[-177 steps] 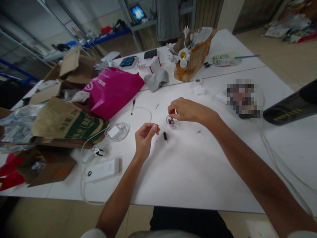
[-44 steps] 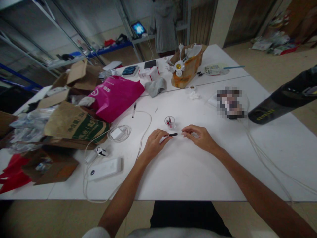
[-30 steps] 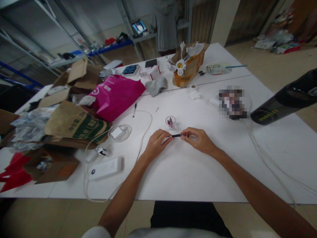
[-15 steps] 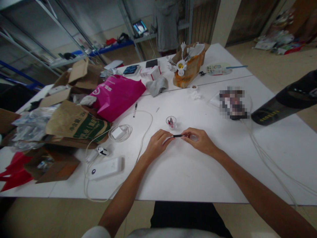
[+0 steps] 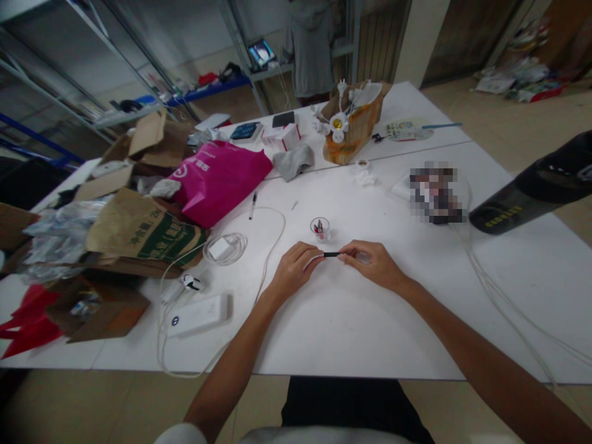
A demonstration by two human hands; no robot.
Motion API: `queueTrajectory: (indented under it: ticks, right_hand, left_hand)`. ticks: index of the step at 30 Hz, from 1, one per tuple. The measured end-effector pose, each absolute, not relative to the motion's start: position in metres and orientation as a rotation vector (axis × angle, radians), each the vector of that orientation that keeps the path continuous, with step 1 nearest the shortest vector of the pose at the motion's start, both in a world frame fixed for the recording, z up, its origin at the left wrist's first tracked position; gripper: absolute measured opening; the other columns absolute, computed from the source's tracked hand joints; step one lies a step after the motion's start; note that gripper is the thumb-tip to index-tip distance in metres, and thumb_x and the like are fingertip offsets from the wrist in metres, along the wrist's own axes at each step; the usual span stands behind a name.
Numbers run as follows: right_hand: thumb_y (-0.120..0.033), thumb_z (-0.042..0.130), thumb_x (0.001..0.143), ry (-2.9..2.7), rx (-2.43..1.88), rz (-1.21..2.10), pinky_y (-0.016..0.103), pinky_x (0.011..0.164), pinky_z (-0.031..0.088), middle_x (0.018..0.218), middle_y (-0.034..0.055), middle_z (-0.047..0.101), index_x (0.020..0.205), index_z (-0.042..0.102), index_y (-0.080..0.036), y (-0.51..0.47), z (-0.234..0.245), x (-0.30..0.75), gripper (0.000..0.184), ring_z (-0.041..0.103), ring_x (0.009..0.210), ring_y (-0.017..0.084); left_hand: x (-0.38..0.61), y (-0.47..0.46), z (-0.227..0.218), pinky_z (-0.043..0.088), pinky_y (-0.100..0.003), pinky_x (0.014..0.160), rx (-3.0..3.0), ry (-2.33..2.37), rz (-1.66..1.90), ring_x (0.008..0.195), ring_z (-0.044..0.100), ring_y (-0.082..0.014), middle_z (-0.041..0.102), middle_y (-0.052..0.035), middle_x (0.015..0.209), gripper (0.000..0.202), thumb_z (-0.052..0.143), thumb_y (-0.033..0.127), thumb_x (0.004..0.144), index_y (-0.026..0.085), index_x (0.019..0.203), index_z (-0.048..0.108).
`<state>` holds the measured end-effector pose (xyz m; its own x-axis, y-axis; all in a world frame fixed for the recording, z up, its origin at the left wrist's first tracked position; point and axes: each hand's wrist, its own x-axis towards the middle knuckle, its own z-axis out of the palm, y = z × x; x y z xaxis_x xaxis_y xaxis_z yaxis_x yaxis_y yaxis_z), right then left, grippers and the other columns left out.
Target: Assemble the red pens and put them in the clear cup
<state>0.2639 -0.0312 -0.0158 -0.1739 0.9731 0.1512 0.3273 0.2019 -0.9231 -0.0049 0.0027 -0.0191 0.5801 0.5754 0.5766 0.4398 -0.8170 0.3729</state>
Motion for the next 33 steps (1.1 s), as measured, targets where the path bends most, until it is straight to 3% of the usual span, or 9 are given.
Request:
queueTrajectory:
  ticks: [13,16,22,27,33]
  right_hand:
    - [-0.067,0.061,0.108,-1.736,-1.275,1.032,0.037,0.072,0.057,0.078,0.0043,0.078,0.081,0.079,-0.025,-0.0318,-0.0119,0.2648,0.053,0.072,0.074,0.021]
    - [-0.066,0.062,0.108,-1.742,-1.274,1.036,0.036,0.072,0.057,0.079,0.0043,0.078,0.084,0.079,-0.024,-0.031,-0.0153,0.2659,0.051,0.072,0.075,0.021]
    - [-0.062,0.078,0.099,-1.661,-1.234,1.013,0.037,0.076,0.062,0.087,0.0047,0.08,0.108,0.083,-0.025,-0.0309,-0.0168,0.2664,0.038,0.074,0.078,0.022]
    - [-0.059,0.078,0.1,-1.661,-1.204,0.983,0.037,0.076,0.06,0.084,0.0037,0.078,0.099,0.082,-0.026,-0.031,-0.0103,0.2664,0.034,0.072,0.078,0.022]
    - [-0.06,0.068,0.107,-1.718,-1.275,0.971,0.036,0.078,0.058,0.08,0.0044,0.078,0.085,0.078,-0.024,-0.0308,-0.0138,0.2692,0.043,0.073,0.08,0.022]
  left_hand:
    - [-0.0027,0.0003,-0.0165,0.065,-0.042,0.089,2.631,0.832,1.089,0.101,0.078,-0.0233,0.083,-0.0113,0.11,0.01,0.067,0.027,0.114,0.02,0.119,0.073]
    - [-0.0031,0.0012,-0.0169,0.065,-0.04,0.089,2.644,0.83,1.128,0.1,0.078,-0.0224,0.083,-0.0106,0.109,0.01,0.068,0.027,0.114,0.02,0.119,0.073]
    - [-0.0035,0.0027,-0.0152,0.063,-0.039,0.086,2.668,0.831,1.194,0.097,0.078,-0.0219,0.083,-0.0094,0.107,0.009,0.072,0.024,0.111,0.019,0.119,0.072]
    - [-0.0029,0.0023,-0.0144,0.062,-0.039,0.085,2.672,0.826,1.214,0.096,0.078,-0.0222,0.083,-0.0093,0.107,0.012,0.073,0.024,0.11,0.019,0.121,0.072]
    - [-0.0018,0.0012,-0.0132,0.062,-0.039,0.085,2.681,0.82,1.2,0.096,0.078,-0.0222,0.083,-0.0092,0.106,0.012,0.073,0.025,0.111,0.019,0.12,0.072]
